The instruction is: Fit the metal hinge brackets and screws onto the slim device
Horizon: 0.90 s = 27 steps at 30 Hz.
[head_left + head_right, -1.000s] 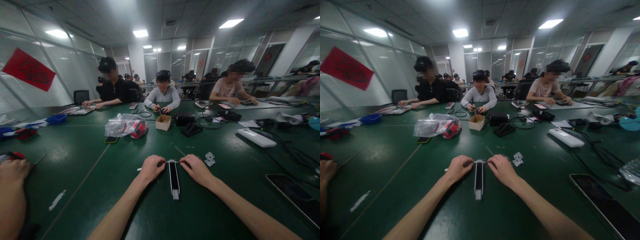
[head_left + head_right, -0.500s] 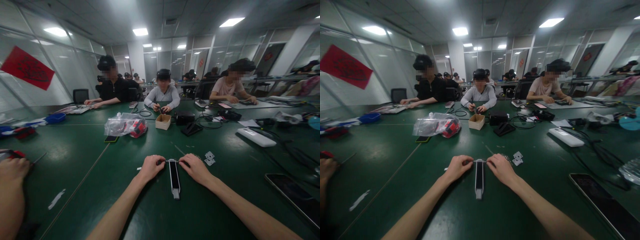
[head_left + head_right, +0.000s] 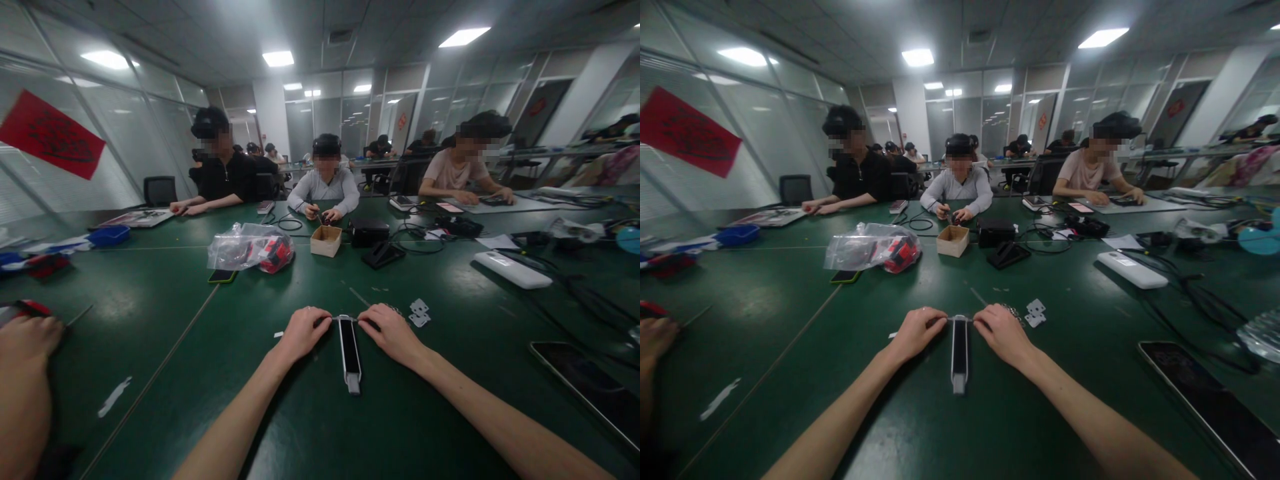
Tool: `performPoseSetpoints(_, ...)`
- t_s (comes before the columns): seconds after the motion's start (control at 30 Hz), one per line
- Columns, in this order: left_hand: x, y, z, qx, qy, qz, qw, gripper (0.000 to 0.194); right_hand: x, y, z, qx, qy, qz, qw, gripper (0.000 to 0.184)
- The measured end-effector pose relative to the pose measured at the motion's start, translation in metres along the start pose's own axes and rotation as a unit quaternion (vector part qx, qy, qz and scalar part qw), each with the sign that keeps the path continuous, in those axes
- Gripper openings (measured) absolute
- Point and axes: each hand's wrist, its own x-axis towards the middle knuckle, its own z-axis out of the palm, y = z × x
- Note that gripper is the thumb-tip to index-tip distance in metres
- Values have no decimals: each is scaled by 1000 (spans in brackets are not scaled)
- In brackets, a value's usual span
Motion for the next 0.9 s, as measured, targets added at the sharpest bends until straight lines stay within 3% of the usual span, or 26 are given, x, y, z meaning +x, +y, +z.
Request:
performPoseSetpoints(0.57, 0, -2, 5, -5, -10, 23, 1000, 26, 0, -1, 1, 2, 13, -10, 1000, 22)
performPoseSetpoints(0.9, -1, 2, 5, 45, 0, 21, 999, 26, 0, -2, 0, 1, 11, -6, 1000, 20)
